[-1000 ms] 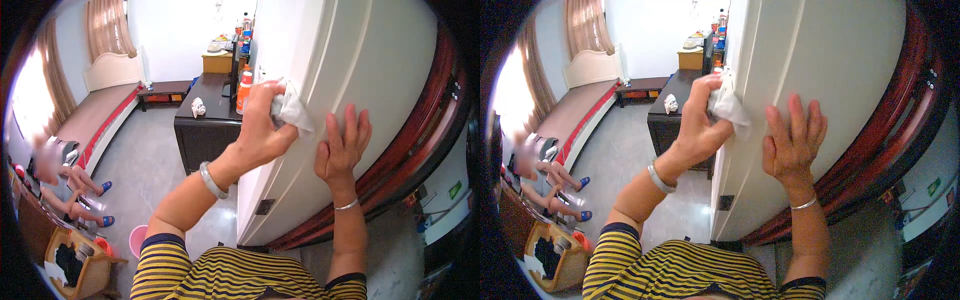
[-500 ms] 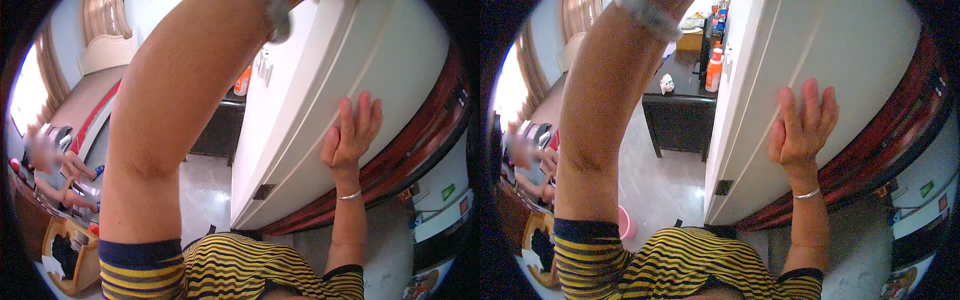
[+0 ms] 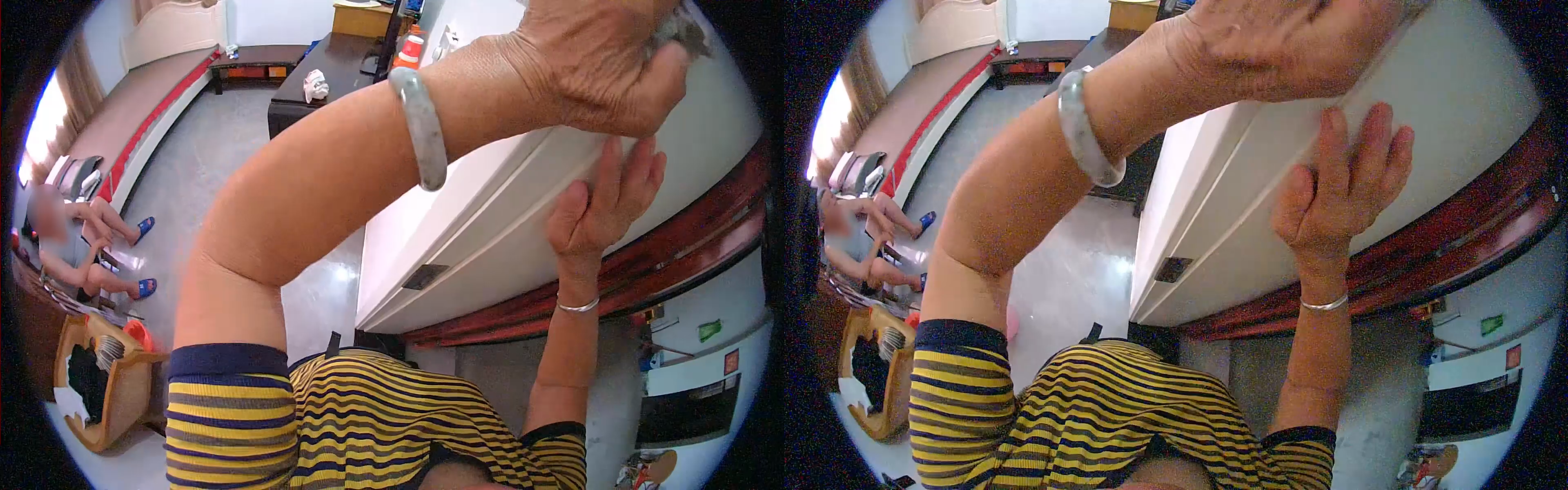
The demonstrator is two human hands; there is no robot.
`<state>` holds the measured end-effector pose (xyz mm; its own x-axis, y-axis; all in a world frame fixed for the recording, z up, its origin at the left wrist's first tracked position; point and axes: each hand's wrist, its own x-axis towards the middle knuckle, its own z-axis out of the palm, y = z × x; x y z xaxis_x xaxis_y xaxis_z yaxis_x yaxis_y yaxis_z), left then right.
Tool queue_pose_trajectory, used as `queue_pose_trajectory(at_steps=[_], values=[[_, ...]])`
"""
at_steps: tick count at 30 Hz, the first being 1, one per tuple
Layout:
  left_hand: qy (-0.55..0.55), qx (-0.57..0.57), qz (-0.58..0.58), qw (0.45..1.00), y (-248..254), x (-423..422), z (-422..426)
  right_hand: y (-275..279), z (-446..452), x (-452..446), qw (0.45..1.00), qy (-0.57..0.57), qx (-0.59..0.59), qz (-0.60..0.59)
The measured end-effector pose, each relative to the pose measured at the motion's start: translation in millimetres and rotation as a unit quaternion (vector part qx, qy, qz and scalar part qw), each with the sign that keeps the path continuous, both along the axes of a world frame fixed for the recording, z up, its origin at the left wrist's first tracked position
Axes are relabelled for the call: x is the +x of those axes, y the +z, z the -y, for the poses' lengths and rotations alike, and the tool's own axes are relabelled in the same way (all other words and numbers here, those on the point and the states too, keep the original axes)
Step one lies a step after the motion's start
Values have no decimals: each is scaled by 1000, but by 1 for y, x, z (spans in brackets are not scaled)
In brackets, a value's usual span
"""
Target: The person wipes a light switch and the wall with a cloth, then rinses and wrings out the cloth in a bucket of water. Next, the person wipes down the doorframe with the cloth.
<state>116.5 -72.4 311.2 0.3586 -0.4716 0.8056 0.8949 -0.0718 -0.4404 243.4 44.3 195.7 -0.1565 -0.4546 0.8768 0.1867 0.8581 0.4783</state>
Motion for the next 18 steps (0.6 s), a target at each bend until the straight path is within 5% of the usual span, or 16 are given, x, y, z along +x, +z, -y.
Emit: queue_pose_trajectory(at_steps=[5, 8, 12, 17, 18], values=[[-120, -114, 43, 985, 12, -6, 4, 0, -1, 5, 1000, -16, -13, 7], [-109, -182, 115, 971, 15, 7, 26, -2, 2, 9, 999, -39, -21, 29], [-47, -133, 293, 946, 32, 32, 22, -2, 4, 12, 997, -55, -16, 50], [-206, -440, 252, 837, 68, 29, 82, -4, 4, 15, 996, -70, -26, 57], [-197, -430, 253, 844, 73, 27, 79, -3, 5, 15, 996, -63, -26, 58]])
